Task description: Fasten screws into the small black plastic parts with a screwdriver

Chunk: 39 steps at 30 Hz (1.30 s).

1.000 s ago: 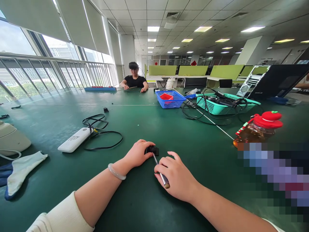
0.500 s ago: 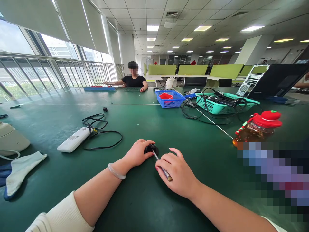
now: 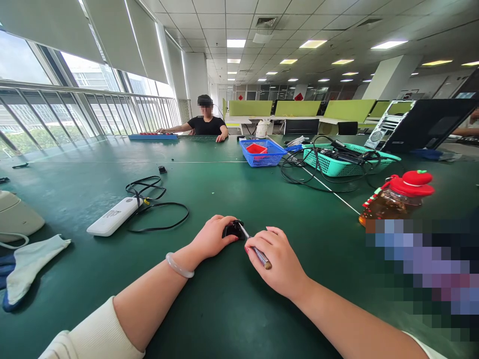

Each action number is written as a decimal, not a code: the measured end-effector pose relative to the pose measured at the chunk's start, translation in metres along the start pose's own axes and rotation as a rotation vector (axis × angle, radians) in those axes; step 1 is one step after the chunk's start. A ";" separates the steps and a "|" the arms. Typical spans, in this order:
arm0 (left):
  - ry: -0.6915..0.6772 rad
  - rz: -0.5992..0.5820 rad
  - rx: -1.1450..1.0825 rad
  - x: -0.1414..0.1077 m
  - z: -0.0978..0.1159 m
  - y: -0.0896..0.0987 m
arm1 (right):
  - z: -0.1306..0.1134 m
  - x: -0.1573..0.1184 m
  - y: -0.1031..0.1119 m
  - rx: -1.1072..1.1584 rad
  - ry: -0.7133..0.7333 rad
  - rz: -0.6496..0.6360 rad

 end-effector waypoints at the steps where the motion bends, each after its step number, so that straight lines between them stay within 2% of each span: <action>1: 0.003 -0.001 0.001 0.000 0.000 0.000 | 0.003 0.001 0.001 0.018 -0.032 0.015; 10: -0.034 -0.017 0.003 0.001 -0.001 -0.002 | 0.042 -0.005 -0.007 0.361 -0.383 0.103; 16: -0.071 -0.020 0.052 0.000 0.002 -0.002 | 0.053 -0.010 -0.010 0.446 -0.565 0.124; 21: -0.076 -0.021 0.051 -0.001 0.002 -0.002 | 0.050 -0.008 0.000 0.399 -0.578 0.184; 25: -0.075 -0.037 0.052 -0.002 0.002 -0.002 | 0.042 -0.006 0.006 0.375 -0.514 0.212; 29: -0.077 -0.032 0.051 -0.002 0.001 -0.003 | 0.036 -0.005 0.000 0.378 -0.431 0.109; 34: -0.088 -0.031 0.051 -0.002 0.002 -0.003 | 0.035 -0.005 -0.011 0.440 -0.439 0.001; 39: -0.097 -0.025 0.052 -0.001 0.000 -0.003 | 0.034 -0.004 -0.013 0.429 -0.420 -0.062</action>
Point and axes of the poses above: each hand's wrist, its own x-axis towards the middle knuckle, its own y-axis out of the back of the hand, z = x × y, the point moved 6 cm from there along x, towards the middle knuckle, and after that the axes turned 5 degrees about y, right-handed, at the moved point
